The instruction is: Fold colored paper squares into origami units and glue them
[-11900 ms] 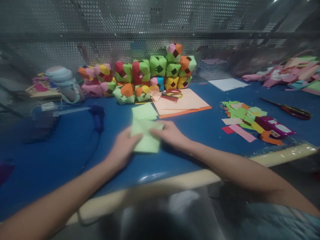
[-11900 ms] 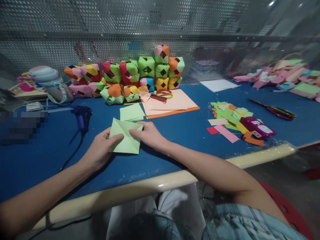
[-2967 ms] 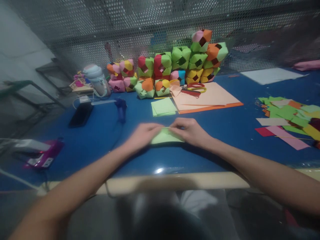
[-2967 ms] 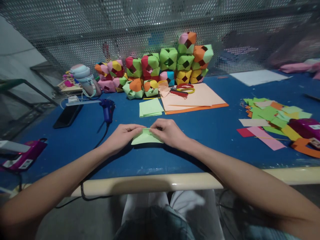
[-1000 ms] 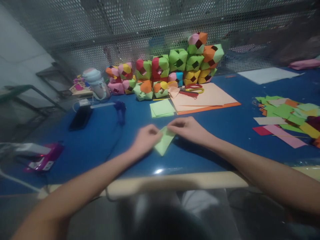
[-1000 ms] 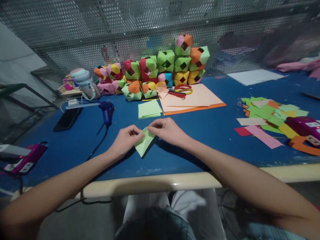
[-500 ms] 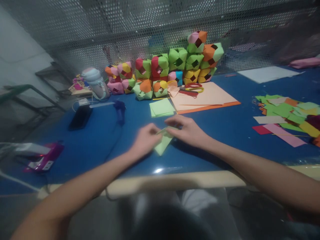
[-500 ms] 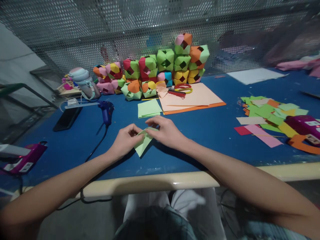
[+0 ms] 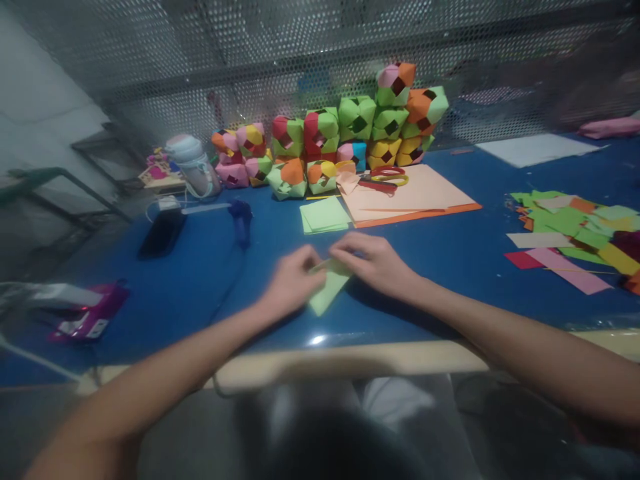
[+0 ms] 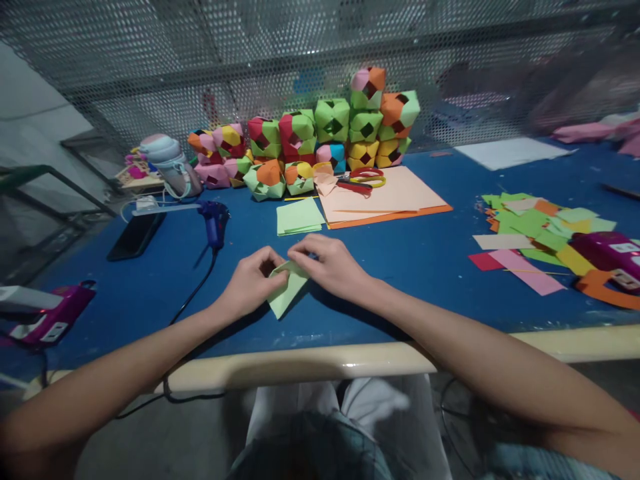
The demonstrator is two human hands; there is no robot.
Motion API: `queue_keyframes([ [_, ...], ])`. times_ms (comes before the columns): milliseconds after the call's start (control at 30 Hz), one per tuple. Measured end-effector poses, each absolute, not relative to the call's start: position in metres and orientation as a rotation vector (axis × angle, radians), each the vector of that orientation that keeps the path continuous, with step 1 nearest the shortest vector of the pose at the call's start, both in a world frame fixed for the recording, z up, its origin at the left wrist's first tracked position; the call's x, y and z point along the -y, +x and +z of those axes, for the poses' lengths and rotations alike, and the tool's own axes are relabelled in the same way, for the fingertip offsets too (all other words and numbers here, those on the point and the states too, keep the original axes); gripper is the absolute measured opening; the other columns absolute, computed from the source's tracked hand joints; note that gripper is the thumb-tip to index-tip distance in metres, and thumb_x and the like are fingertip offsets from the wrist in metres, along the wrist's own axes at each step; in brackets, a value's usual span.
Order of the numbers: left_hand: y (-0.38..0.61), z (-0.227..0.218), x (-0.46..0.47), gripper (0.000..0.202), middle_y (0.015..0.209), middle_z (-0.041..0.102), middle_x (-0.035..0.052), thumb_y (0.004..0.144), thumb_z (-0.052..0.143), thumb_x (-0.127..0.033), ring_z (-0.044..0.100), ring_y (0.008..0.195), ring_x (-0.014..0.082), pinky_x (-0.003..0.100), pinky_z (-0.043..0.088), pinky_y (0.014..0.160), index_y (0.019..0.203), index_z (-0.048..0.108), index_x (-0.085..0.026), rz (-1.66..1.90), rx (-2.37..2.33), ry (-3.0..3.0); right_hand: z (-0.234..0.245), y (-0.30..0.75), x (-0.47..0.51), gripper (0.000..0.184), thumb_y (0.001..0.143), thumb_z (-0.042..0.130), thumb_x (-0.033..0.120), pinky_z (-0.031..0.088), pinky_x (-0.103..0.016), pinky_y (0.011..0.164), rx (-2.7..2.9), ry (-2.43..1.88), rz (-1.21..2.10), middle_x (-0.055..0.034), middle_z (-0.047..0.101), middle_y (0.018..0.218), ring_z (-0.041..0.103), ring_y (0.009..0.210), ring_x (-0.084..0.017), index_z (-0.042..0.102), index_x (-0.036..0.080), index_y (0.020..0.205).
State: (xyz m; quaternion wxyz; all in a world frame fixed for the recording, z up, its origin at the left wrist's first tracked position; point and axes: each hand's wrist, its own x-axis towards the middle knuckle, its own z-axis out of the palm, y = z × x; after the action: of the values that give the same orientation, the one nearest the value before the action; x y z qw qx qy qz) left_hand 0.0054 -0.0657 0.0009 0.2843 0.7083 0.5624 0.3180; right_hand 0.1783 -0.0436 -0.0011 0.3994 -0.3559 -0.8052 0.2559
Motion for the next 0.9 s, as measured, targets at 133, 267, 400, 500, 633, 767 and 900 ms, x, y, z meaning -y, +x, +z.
queue_keyframes([
  [133, 0.007, 0.002, 0.063, 0.01, 0.059, 0.048, -0.0052, 0.065, 0.057, -0.022, 0.041, 0.058, 0.0093, 0.022, 0.033, 0.055, 0.062, 0.049, -0.017, 1.019, -1.592, 1.723, 0.002, 0.174, 0.045, 0.024, 0.077, 0.058, 0.037, 0.043, -0.027, 0.065, 1.822, -1.09, 0.752, -0.005, 0.063, 0.086, 0.056, 0.074, -0.015, 0.06, 0.016, 0.089],
  [267, 0.007, -0.002, 0.06, 0.013, 0.059, 0.047, -0.0054, 0.064, 0.059, -0.024, 0.041, 0.058, 0.0089, 0.021, 0.033, 0.056, 0.061, 0.048, -0.017, 1.098, -1.597, 1.583, -0.002, 0.17, 0.046, 0.019, 0.072, 0.058, 0.032, 0.039, -0.025, 0.057, 1.83, -1.183, 0.811, 0.0017, 0.053, 0.066, 0.047, 0.059, -0.012, 0.053, 0.017, 0.082],
  [400, 0.006, -0.009, 0.058, 0.011, 0.058, 0.047, -0.0059, 0.062, 0.059, -0.02, 0.042, 0.057, 0.0085, 0.02, 0.034, 0.055, 0.062, 0.048, -0.017, 1.125, -1.521, 1.482, -0.007, 0.167, 0.045, 0.005, 0.072, 0.05, 0.023, 0.036, -0.024, 0.056, 1.844, -1.1, 0.761, 0.0027, 0.049, 0.063, 0.044, 0.058, -0.011, 0.047, 0.019, 0.07],
  [500, 0.006, -0.013, 0.056, 0.011, 0.058, 0.048, -0.0059, 0.06, 0.059, -0.019, 0.044, 0.057, 0.0082, 0.02, 0.036, 0.055, 0.064, 0.049, -0.017, 1.151, -1.465, 1.412, -0.01, 0.167, 0.045, 0.007, 0.072, 0.051, 0.022, 0.036, -0.024, 0.057, 1.848, -1.04, 0.702, 0.002, 0.05, 0.065, 0.044, 0.06, -0.011, 0.045, 0.02, 0.071],
  [633, 0.006, -0.016, 0.055, 0.016, 0.065, 0.055, -0.0036, 0.06, 0.06, -0.017, 0.048, 0.06, 0.009, 0.021, 0.04, 0.058, 0.075, 0.056, -0.015, 1.155, -1.389, 1.321, -0.017, 0.167, 0.043, 0.006, 0.075, 0.049, 0.017, 0.037, -0.024, 0.06, 1.893, -0.948, 0.583, 0.0007, 0.05, 0.068, 0.046, 0.063, -0.012, 0.045, 0.02, 0.072],
  [767, 0.005, -0.019, 0.055, 0.016, 0.07, 0.06, -0.0013, 0.06, 0.06, -0.017, 0.051, 0.063, 0.0103, 0.022, 0.041, 0.06, 0.075, 0.062, -0.014, 1.121, -1.383, 1.316, -0.023, 0.167, 0.042, 0.01, 0.077, 0.046, 0.009, 0.039, -0.025, 0.063, 1.972, -0.794, 0.439, -0.002, 0.052, 0.074, 0.049, 0.069, -0.013, 0.047, 0.019, 0.073],
  [900, 0.007, -0.017, 0.058, 0.009, 0.064, 0.057, -0.0027, 0.059, 0.06, -0.018, 0.049, 0.06, 0.0101, 0.022, 0.039, 0.057, 0.067, 0.06, -0.015, 1.128, -1.44, 1.328, -0.022, 0.166, 0.044, 0.008, 0.078, 0.052, 0.015, 0.038, -0.024, 0.06, 1.986, -0.808, 0.43, -0.0014, 0.05, 0.073, 0.047, 0.067, -0.013, 0.046, 0.019, 0.074],
])
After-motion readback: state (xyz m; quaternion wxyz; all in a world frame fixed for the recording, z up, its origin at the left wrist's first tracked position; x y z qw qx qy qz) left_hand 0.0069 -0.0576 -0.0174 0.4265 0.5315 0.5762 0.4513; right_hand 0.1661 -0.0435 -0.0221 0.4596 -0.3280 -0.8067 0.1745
